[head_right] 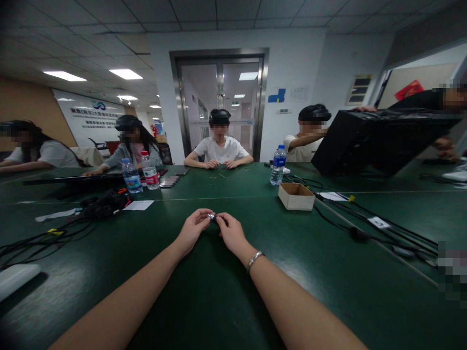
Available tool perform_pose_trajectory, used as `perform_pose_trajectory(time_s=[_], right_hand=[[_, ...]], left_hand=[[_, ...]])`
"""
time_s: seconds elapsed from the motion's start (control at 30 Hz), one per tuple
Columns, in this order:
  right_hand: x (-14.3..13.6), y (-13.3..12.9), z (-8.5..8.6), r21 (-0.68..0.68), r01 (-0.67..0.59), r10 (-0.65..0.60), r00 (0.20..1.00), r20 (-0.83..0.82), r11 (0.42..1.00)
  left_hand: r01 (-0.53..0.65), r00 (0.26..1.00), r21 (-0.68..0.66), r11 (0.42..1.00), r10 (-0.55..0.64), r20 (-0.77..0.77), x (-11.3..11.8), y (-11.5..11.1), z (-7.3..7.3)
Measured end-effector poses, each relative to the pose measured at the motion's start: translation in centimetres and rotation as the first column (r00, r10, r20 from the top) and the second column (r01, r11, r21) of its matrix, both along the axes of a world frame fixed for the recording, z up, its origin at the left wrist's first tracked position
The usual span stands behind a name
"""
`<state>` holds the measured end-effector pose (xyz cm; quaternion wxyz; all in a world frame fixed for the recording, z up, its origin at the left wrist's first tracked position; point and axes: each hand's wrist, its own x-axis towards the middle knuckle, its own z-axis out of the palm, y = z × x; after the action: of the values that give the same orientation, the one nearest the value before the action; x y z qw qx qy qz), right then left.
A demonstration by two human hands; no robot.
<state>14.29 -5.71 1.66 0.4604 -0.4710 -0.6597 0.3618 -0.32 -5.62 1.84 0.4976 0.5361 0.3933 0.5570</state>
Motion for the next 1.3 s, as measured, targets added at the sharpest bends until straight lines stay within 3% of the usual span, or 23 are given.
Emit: perform_pose_trajectory(time_s=[0.27,0.63,0.77,1.0,1.3], right_hand=[[-0.15,0.00,-0.01,0.003,-0.030,0.030,0.999,0.011,1.000],[-0.11,-0.25,0.36,-0.041,-0.009,0.009,1.000,0.002,0.999],[0.03,-0.11,0.11,-0.049,-0.012,0.011,1.000,-0.015,0.999],[0.09,-0.01,-0.16,-0.003,-0.020,0.020,1.000,-0.016,1.000],[0.04,0.13,-0.16,0.012,-0.025,0.025,0.999,-0.031,1.000]], left_hand=[[-0.122,0.990,-0.111,0.986,0.129,0.057,0.18,0.09,0.01],[-0.067,0.997,0.025,0.997,0.068,-0.027,-0.40,0.13,-0.17],[-0.008,1.000,0.010,1.000,0.008,0.008,-0.30,-0.11,0.14],[-0.025,0.997,-0.117,0.993,0.032,0.065,-0.12,0.07,-0.02],[-0.044,0.999,-0.083,0.996,0.044,0.003,-0.21,0.46,-0.50]])
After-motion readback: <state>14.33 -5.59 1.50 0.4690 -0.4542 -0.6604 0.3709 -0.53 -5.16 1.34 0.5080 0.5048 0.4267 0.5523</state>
